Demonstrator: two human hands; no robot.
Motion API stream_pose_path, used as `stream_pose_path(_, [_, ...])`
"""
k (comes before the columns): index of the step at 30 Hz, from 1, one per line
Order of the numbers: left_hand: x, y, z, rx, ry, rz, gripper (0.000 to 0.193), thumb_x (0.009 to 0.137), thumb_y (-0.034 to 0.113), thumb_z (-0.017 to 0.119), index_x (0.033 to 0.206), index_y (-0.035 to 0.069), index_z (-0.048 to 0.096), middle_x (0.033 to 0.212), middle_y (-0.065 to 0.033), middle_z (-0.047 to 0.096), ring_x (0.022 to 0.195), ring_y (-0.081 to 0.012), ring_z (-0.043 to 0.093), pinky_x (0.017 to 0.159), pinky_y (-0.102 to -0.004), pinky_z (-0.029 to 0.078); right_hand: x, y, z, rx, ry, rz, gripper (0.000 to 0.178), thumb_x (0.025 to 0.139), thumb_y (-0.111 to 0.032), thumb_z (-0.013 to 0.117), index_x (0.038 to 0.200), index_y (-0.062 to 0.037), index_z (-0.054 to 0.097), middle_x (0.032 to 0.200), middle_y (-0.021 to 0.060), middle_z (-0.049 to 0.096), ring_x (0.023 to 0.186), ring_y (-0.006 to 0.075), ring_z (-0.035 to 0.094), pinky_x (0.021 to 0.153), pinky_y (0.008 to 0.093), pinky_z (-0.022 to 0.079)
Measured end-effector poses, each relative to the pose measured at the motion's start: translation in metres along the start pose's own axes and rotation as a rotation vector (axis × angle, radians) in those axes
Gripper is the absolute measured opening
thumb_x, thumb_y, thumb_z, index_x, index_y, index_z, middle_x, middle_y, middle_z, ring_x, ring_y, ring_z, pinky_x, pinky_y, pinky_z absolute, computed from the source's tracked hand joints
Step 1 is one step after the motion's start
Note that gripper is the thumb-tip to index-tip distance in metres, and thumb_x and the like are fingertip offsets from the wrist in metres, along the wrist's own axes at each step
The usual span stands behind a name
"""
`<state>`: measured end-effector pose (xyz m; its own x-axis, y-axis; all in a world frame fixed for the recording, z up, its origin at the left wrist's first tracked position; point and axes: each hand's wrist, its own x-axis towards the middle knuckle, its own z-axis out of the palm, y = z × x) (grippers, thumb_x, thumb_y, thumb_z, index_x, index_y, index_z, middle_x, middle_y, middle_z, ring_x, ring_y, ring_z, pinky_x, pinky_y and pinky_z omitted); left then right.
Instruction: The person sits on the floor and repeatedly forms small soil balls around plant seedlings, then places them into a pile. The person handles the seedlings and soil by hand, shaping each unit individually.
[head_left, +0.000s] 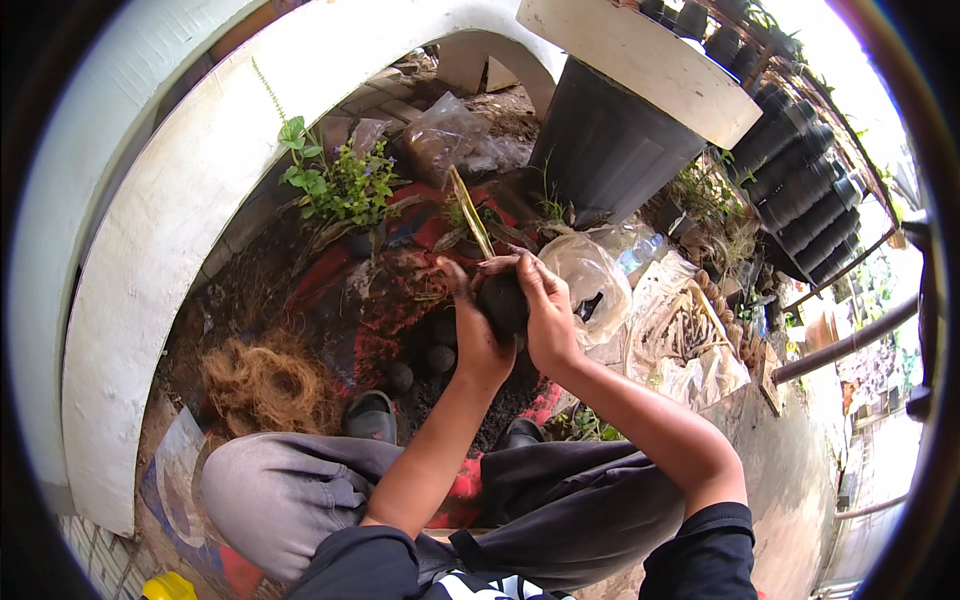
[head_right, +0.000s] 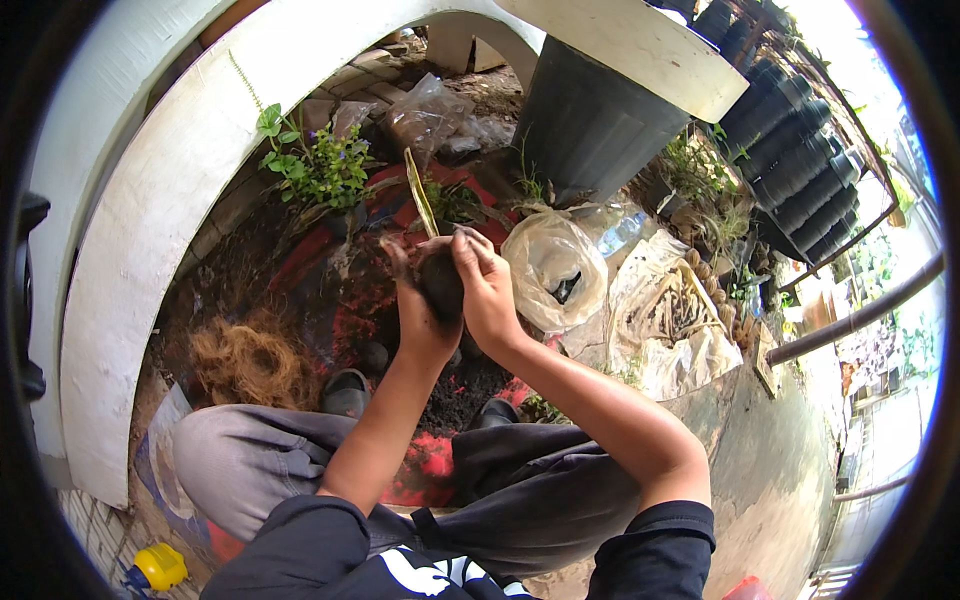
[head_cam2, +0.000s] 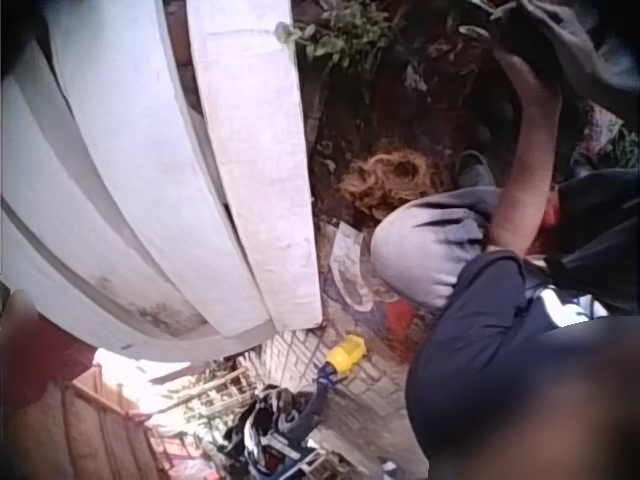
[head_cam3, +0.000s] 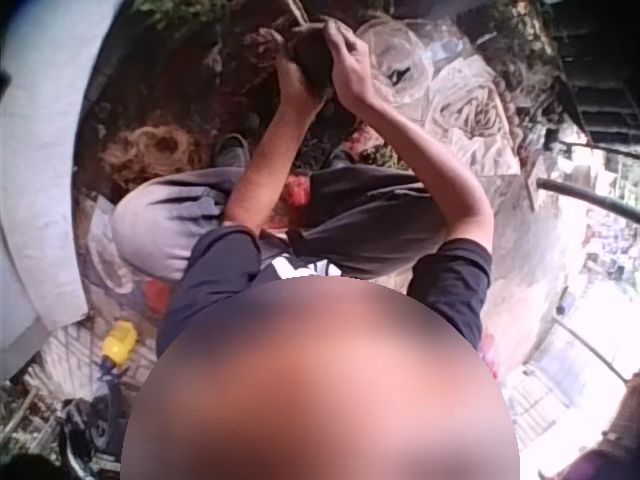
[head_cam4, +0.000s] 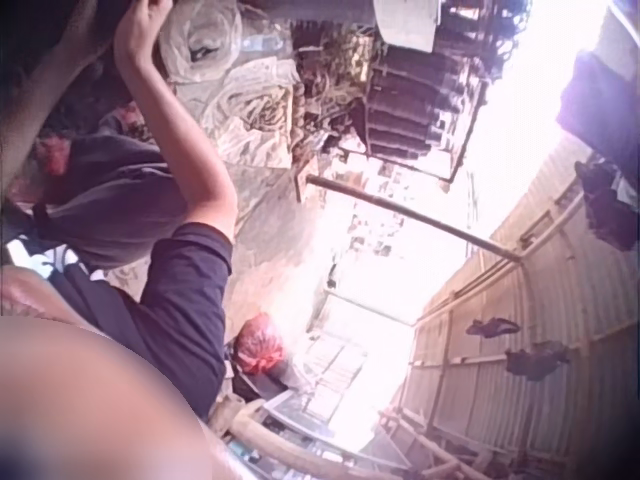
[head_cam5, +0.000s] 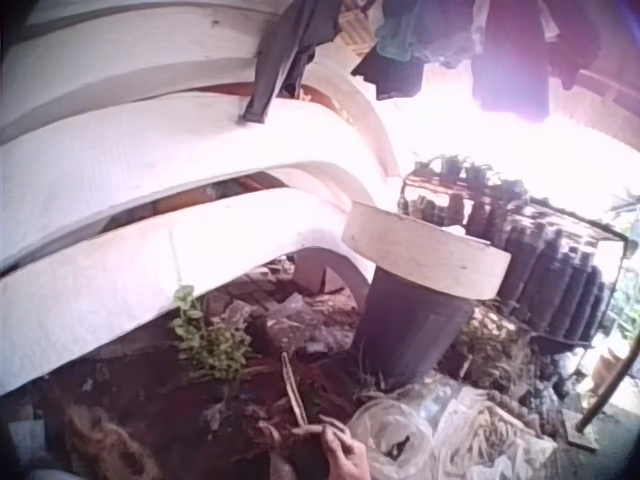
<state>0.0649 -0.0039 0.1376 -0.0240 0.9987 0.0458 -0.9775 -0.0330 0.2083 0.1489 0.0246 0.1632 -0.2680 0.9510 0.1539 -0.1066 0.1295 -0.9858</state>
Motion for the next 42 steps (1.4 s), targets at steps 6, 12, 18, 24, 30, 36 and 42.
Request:
stream_pose_path(6, [0.003, -0.006, -0.020, -0.081, 0.082, 0.092, 0.075, 0.097, 0.074, 0.031, 0.119, 0.008, 0.058, 0.112, -0.0085, 0.064, 0.103, -0.0195, 0.065, 0.092, -0.0348, 0.053, 0.003, -0.026, -0.020, -0.975, -0.271, -0.811, 0.033, 0.092, -0.035, 0.055, 0.108, -0.0138, 0.075, 0.111, 0.0031, 0.072, 0.126, 0.0310, 0.054, 0.118, 0.0560, 0.015])
stream_pose_path(12, [-0.007, -0.002, -0.010, -0.169, 0.104, -0.122, 0.084, 0.090, 0.083, 0.032, 0.114, 0.007, 0.059, 0.110, -0.0093, 0.063, 0.103, -0.0198, 0.064, 0.093, -0.0352, 0.053, 0.000, -0.012, -0.013, -1.049, -0.237, -0.923, 0.020, 0.078, -0.028, 0.063, 0.090, -0.0154, 0.074, 0.093, -0.0012, 0.072, 0.111, 0.0318, 0.061, 0.116, 0.0593, 0.021])
stream_pose_path(18, [0.004, 0.000, -0.010, 0.055, 0.116, -0.179, 0.089, 0.090, 0.079, 0.037, 0.132, 0.003, 0.057, 0.127, -0.0134, 0.063, 0.115, -0.0240, 0.061, 0.103, -0.0395, 0.047, 0.026, -0.004, -0.031, -0.094, -0.037, -0.144, 0.046, 0.104, -0.033, 0.046, 0.085, 0.0006, 0.070, 0.087, 0.0098, 0.069, 0.102, 0.0193, 0.058, 0.094, 0.0354, 0.042])
stream_pose_path(24, [0.012, -0.023, -0.052, 0.352, 0.202, -0.069, 0.044, 0.108, 0.032, 0.038, 0.147, 0.012, 0.044, 0.137, -0.0179, 0.056, 0.113, -0.0199, 0.062, 0.086, -0.0300, 0.054, 0.029, -0.009, -0.037, 0.304, 0.170, -0.031, 0.051, 0.105, -0.037, 0.044, 0.084, 0.0030, 0.068, 0.083, 0.0075, 0.069, 0.084, 0.0147, 0.062, 0.084, 0.0280, 0.047])
stream_pose_path(30, [0.006, -0.039, -0.080, 0.060, -0.046, -0.148, 0.073, 0.097, 0.065, 0.040, 0.149, 0.014, 0.039, 0.146, -0.0056, 0.049, 0.140, -0.0210, 0.041, 0.117, -0.0454, 0.030, 0.015, -0.008, -0.026, -0.048, -0.007, -0.203, 0.053, 0.106, -0.036, 0.045, 0.081, 0.0024, 0.071, 0.084, 0.0073, 0.069, 0.097, 0.0184, 0.056, 0.092, 0.0341, 0.042])
stream_pose_path(36, [0.013, -0.027, -0.075, -0.462, -0.378, -0.022, 0.085, 0.086, 0.084, 0.039, 0.126, 0.011, 0.057, 0.129, -0.0124, 0.059, 0.123, -0.0269, 0.056, 0.108, -0.0457, 0.043, -0.002, -0.001, -0.006, -1.025, -0.215, -0.653, 0.020, 0.087, -0.027, 0.066, 0.099, -0.0137, 0.075, 0.107, 0.0019, 0.072, 0.119, 0.0301, 0.053, 0.114, 0.0549, 0.024])
stream_pose_path(42, [0.010, 0.001, -0.052, -0.229, -0.134, -0.033, 0.089, 0.089, 0.083, 0.032, 0.129, 0.007, 0.056, 0.124, -0.0146, 0.062, 0.115, -0.0271, 0.061, 0.099, -0.0441, 0.051, 0.002, -0.012, -0.002, -1.141, -0.318, -0.880, 0.039, 0.078, -0.033, 0.073, 0.115, -0.0205, 0.072, 0.118, -0.0040, 0.070, 0.128, 0.0283, 0.053, 0.118, 0.0675, 0.009])
